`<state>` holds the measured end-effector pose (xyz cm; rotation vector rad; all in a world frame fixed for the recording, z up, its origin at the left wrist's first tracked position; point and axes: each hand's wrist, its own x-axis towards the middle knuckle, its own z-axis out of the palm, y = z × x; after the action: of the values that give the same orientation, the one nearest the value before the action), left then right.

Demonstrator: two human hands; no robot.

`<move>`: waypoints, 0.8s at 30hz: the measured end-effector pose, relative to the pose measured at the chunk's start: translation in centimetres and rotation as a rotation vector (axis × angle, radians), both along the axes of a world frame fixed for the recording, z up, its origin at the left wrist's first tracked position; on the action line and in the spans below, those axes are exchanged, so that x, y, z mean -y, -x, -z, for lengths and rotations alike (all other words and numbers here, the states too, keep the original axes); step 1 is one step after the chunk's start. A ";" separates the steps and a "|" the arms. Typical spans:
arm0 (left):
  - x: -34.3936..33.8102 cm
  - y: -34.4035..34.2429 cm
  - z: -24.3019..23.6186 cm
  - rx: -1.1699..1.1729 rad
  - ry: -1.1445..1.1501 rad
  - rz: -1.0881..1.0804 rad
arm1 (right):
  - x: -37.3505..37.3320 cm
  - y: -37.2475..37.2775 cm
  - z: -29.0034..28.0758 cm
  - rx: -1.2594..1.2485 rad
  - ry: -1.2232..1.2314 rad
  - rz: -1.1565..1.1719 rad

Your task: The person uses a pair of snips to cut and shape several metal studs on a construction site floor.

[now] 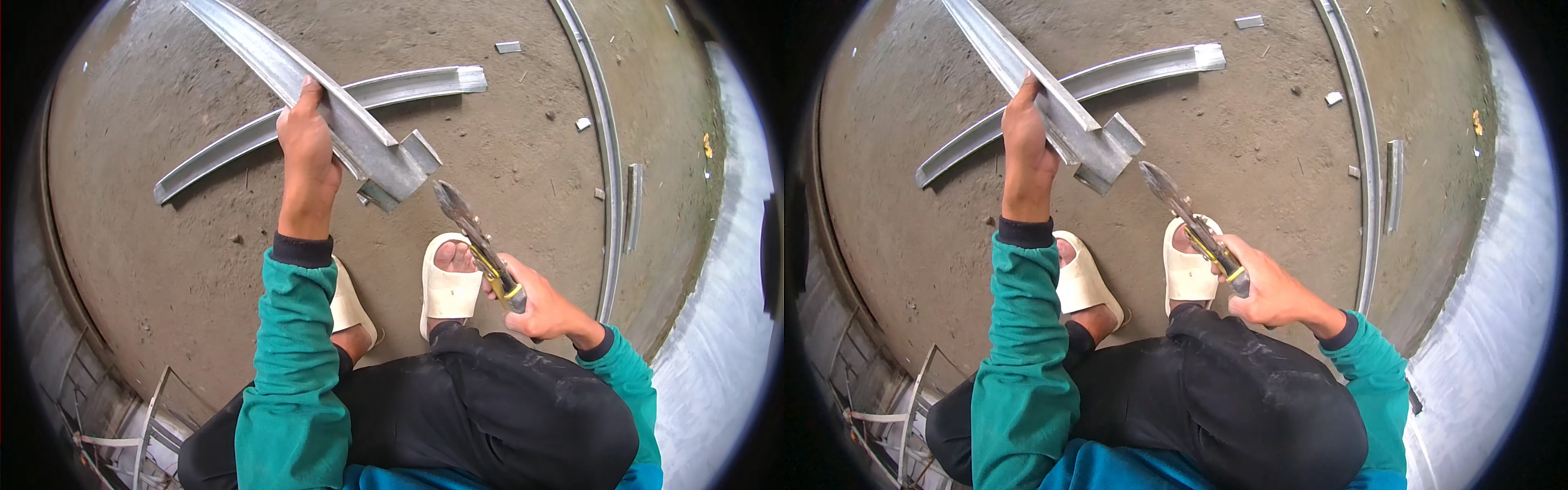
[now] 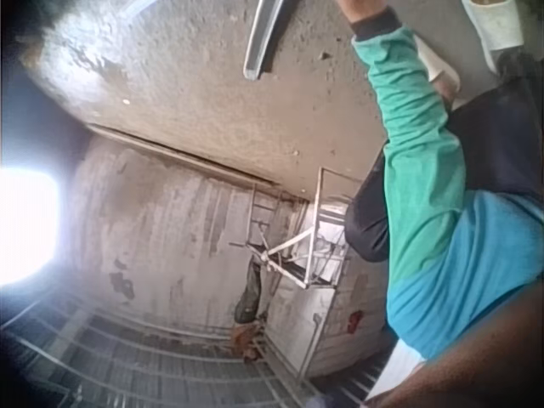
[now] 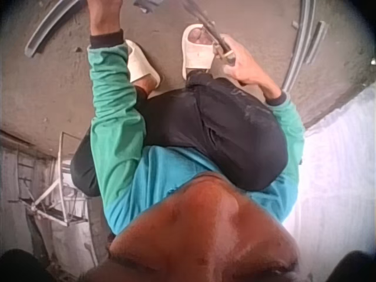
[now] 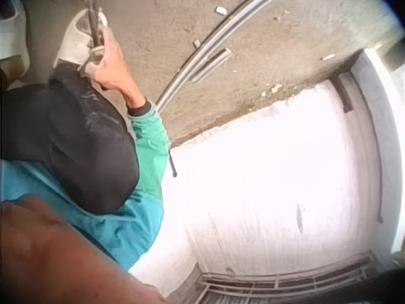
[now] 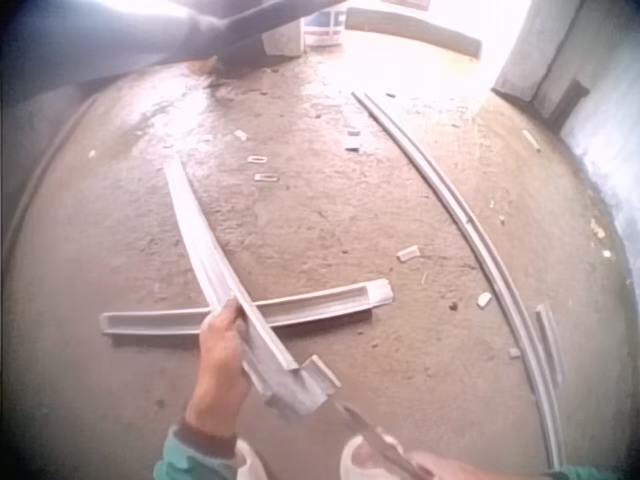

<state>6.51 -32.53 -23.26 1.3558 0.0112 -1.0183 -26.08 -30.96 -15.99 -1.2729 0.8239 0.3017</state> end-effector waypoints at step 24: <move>0.1 0.4 -0.6 0.005 0.012 -0.011 | 1.0 -2.1 0.1 -0.043 0.147 -0.068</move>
<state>6.15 -32.64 -22.66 1.3459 0.0094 -1.0042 -24.00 -31.93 -16.11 -1.4383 0.8526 0.3289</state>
